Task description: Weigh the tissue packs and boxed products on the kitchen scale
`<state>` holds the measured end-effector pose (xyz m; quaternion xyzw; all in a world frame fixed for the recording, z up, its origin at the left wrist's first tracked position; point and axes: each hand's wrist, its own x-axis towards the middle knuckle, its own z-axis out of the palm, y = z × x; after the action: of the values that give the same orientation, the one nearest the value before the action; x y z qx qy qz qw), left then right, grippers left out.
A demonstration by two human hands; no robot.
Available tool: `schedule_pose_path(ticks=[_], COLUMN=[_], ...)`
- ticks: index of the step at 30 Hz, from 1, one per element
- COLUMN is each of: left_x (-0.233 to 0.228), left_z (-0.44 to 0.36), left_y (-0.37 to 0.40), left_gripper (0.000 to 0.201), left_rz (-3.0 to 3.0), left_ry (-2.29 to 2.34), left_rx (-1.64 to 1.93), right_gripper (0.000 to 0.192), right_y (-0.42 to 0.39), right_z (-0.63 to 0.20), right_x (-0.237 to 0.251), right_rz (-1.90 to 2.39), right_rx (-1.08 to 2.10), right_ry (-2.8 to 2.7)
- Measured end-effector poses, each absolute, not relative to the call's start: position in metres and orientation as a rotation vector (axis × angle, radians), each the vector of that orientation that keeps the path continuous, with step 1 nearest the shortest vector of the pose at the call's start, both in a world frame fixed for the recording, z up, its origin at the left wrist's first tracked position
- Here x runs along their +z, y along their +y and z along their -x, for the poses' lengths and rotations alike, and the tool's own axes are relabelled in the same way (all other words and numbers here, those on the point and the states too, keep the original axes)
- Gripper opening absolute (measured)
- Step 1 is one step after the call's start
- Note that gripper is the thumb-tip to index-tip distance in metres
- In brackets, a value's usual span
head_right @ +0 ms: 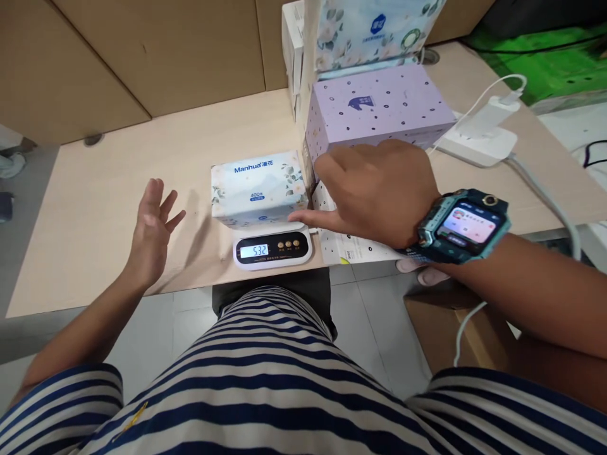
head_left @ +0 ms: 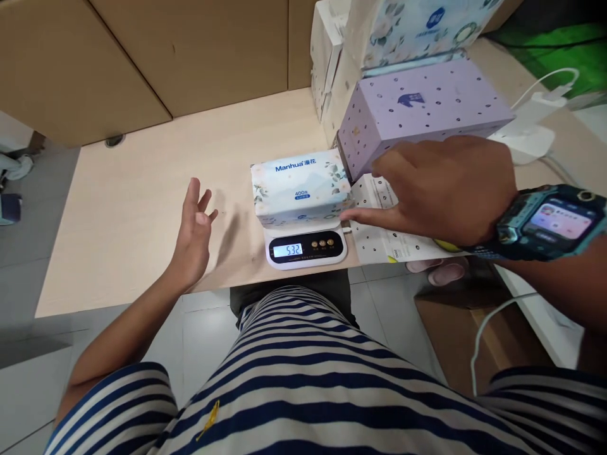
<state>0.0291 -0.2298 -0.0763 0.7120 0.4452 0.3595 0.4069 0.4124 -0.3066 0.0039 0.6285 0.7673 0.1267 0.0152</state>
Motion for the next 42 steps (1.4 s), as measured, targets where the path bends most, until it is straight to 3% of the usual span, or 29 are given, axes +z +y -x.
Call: schedule_pose_path(ticks=[5,13,18,23,29,42], left_x=[-0.075,-0.058,-0.052,-0.049,-0.030,-0.035], left_z=[-0.032,-0.050,-0.062,-0.061,-0.059,-0.062], left_y=[-0.227,-0.219,-0.213,-0.206,-0.184,-0.167], left_gripper=[0.078,0.045,0.022,0.024,0.040,0.059], left_rz=[-1.974,-2.124,-2.254,-2.398,-2.728,-2.751], left_ry=[1.084,0.992,0.957,0.958,0.847,0.825], left_rx=[0.887,0.570,0.514,0.507,0.292,0.324], right_gripper=[0.086,0.072,0.075,0.082,0.081,0.081], right_y=[-0.297,-0.287,-0.281,-0.277,-0.276,-0.270], right_z=[-0.412,-0.417,-0.428,-0.433,-0.432,-0.422], right_x=[0.011,0.007,-0.005,-0.005,-0.003,-0.007], right_rz=[-1.697,-1.400,-1.410,-1.398,-1.325,-1.407], right_rx=[0.354,0.262,0.306,0.319,0.541,0.261], right_ry=[2.369,2.334,2.439,2.463,2.460,2.471])
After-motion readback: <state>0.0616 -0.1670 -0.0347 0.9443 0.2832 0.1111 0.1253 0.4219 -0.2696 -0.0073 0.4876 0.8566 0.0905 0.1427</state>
